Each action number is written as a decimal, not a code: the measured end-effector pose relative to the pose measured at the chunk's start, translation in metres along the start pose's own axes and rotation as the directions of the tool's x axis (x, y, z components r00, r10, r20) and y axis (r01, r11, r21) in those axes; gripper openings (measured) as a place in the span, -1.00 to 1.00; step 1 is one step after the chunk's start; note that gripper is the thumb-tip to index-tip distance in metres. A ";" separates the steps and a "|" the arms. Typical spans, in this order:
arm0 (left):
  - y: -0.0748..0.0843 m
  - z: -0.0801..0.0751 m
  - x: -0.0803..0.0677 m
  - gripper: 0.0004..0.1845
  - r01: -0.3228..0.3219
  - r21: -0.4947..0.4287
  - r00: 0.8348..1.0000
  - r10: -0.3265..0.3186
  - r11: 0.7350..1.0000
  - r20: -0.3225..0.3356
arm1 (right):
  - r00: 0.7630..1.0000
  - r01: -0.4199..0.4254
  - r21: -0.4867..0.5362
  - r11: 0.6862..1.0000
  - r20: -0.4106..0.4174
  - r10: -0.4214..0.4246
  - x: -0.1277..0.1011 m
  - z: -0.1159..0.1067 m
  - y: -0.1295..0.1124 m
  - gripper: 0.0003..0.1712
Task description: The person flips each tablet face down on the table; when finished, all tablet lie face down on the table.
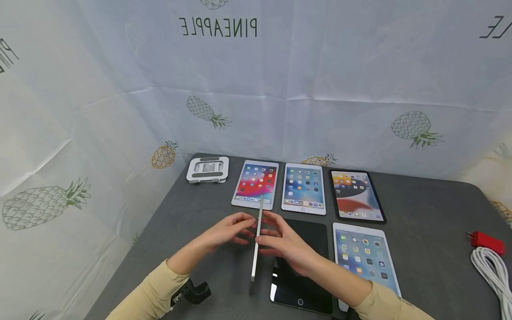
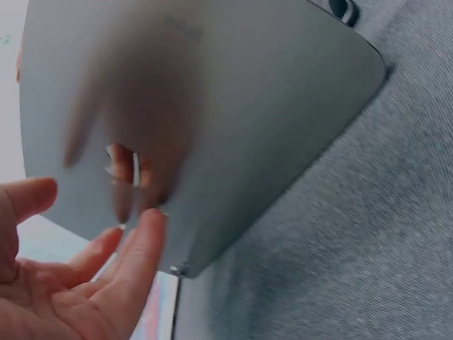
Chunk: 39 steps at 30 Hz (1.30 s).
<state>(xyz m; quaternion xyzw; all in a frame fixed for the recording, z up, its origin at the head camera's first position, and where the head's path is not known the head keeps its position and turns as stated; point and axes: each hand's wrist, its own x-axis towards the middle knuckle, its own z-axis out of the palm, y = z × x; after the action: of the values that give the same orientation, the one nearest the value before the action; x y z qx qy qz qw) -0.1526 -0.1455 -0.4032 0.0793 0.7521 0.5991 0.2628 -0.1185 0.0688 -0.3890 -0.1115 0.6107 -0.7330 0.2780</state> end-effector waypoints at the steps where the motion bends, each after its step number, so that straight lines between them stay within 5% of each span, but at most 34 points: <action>1: -0.002 0.000 0.001 -0.47 0.006 0.002 1.000 -0.006 1.000 0.018 | 1.000 0.001 0.009 1.000 0.003 -0.001 -0.001 -0.001 0.000 -0.18; 6: -0.011 0.000 0.003 -0.46 0.045 0.022 0.996 -0.046 0.999 0.076 | 1.000 -0.001 0.040 0.999 0.014 0.001 -0.005 -0.006 0.000 -0.15; 19: -0.021 0.002 0.007 -0.45 0.070 0.014 0.993 -0.071 0.997 0.098 | 1.000 -0.012 0.050 0.999 -0.006 0.013 -0.021 -0.028 0.000 -0.12; 39: -0.024 -0.011 0.000 -0.47 0.048 0.096 0.999 -0.050 0.994 0.022 | 0.997 -0.060 0.047 0.997 -0.035 0.062 -0.026 -0.049 0.017 -0.05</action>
<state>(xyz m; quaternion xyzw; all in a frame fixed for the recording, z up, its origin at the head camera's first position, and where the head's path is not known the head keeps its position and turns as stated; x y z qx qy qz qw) -0.1536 -0.1617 -0.4245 0.0804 0.7784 0.5549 0.2824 -0.1175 0.1216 -0.4114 -0.0729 0.6018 -0.7399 0.2916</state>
